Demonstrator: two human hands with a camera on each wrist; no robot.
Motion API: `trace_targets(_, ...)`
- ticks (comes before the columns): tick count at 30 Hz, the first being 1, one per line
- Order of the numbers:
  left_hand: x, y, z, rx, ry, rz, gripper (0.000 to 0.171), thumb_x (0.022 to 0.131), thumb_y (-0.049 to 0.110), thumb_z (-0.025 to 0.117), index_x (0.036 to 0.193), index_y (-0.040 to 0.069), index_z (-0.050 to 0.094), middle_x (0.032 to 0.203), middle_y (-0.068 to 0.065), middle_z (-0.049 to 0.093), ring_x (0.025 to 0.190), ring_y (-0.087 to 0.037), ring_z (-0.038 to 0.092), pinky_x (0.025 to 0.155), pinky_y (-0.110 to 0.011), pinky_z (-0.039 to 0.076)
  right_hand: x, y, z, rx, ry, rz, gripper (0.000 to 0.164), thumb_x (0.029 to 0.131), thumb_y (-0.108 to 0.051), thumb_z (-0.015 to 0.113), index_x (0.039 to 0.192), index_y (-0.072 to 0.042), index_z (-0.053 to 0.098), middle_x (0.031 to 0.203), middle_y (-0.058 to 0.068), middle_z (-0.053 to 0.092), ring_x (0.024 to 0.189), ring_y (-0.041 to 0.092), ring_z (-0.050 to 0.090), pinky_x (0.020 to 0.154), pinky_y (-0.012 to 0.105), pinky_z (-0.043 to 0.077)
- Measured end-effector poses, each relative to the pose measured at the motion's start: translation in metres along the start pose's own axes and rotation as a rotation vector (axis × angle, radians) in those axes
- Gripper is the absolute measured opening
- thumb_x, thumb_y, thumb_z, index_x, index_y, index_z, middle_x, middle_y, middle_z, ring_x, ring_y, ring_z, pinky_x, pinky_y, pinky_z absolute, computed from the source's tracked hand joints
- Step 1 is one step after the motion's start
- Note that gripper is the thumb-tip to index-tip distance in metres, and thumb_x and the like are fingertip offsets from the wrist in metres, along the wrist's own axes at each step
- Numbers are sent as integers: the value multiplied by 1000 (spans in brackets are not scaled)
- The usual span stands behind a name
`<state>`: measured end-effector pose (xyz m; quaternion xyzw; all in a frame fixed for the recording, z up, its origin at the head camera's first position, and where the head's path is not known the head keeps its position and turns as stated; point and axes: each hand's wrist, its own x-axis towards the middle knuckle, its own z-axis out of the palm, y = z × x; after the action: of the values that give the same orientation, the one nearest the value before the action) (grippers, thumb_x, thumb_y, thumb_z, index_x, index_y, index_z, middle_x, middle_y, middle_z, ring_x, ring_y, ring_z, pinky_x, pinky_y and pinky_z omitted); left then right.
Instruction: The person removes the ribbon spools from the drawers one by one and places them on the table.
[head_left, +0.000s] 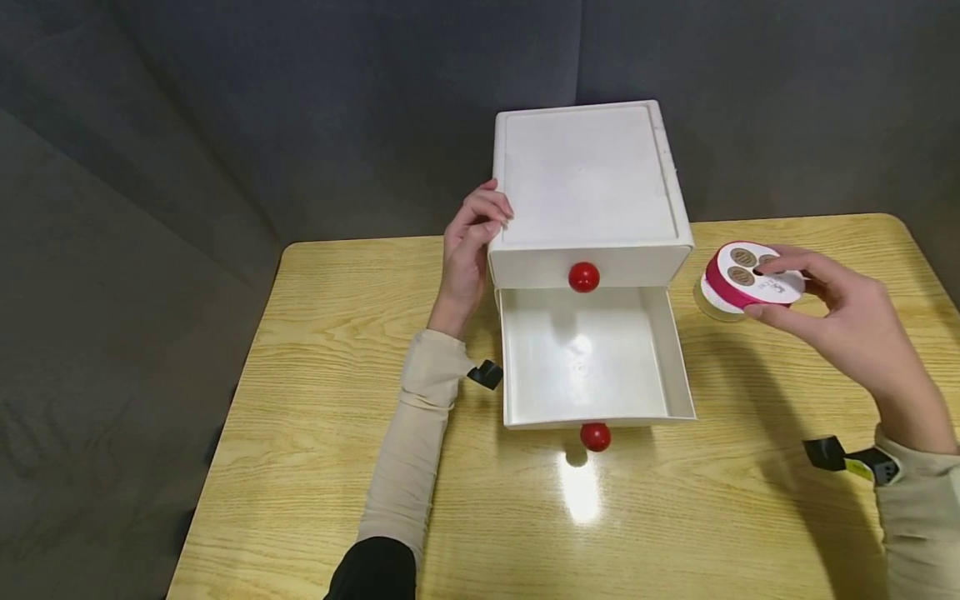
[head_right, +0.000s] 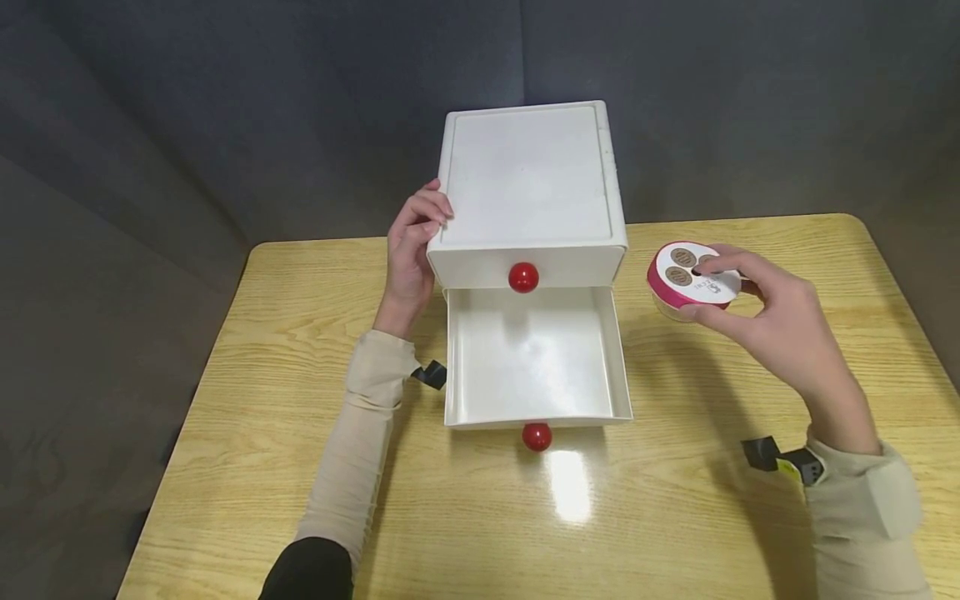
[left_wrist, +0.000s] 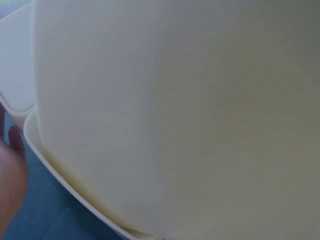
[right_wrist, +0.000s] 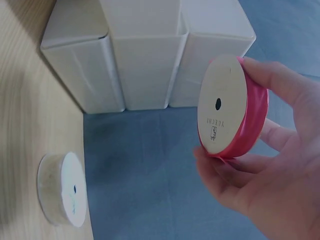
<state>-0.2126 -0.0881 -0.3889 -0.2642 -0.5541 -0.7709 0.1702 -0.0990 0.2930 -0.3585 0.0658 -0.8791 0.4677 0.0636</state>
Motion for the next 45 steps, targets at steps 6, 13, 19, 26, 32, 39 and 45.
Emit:
trace_targets(6,1,-1,-1,2,5,-2,21,86,10,48,84,23,64,94,7,63,126,-19,48,122,-39,26,2,11,-5,-50,35,42,50,85,-9,83,131,-12,64,123,-27,56,102,-7,53,77,6,41)
trace_targets(13,1,-1,-1,-8,5,6,21,85,9,48,85,22,64,94,6,63,126,-20,47,122,-39,26,6,29,-10,-107,63,98,65,86,-15,84,143,-9,54,121,-22,54,104,-12,47,83,3,37)
trace_targets(19,2,-1,1,-17,7,-2,21,85,9,48,84,22,64,94,6,63,127,-20,47,122,-38,27,9,45,-12,-148,90,137,81,86,-17,84,154,-6,41,139,1,54,107,-15,43,101,6,36)
trace_targets(26,2,-1,1,-21,10,-7,21,85,9,48,84,22,64,94,6,63,127,-20,47,122,-38,27,12,63,-12,-146,72,174,80,92,-17,78,158,-5,34,149,16,44,122,-1,43,110,15,35)
trace_targets(32,1,-1,1,-17,14,-14,21,85,9,48,84,23,64,94,6,63,128,-19,47,122,-38,27,15,78,-10,-153,92,203,78,91,-16,77,156,-3,35,145,16,45,119,0,42,102,18,37)
trace_targets(39,0,1,1,-11,22,-37,21,85,10,48,83,23,64,95,7,63,128,-18,47,121,-37,27,17,94,-9,-174,106,231,78,92,-17,76,156,-1,35,147,22,43,116,2,43,100,20,37)
trace_targets(45,0,2,2,-5,28,-46,21,85,11,48,83,23,64,95,6,63,128,-18,46,121,-37,27,17,105,-10,-201,100,271,80,94,-22,75,157,-1,32,150,28,40,130,28,43,110,25,36)
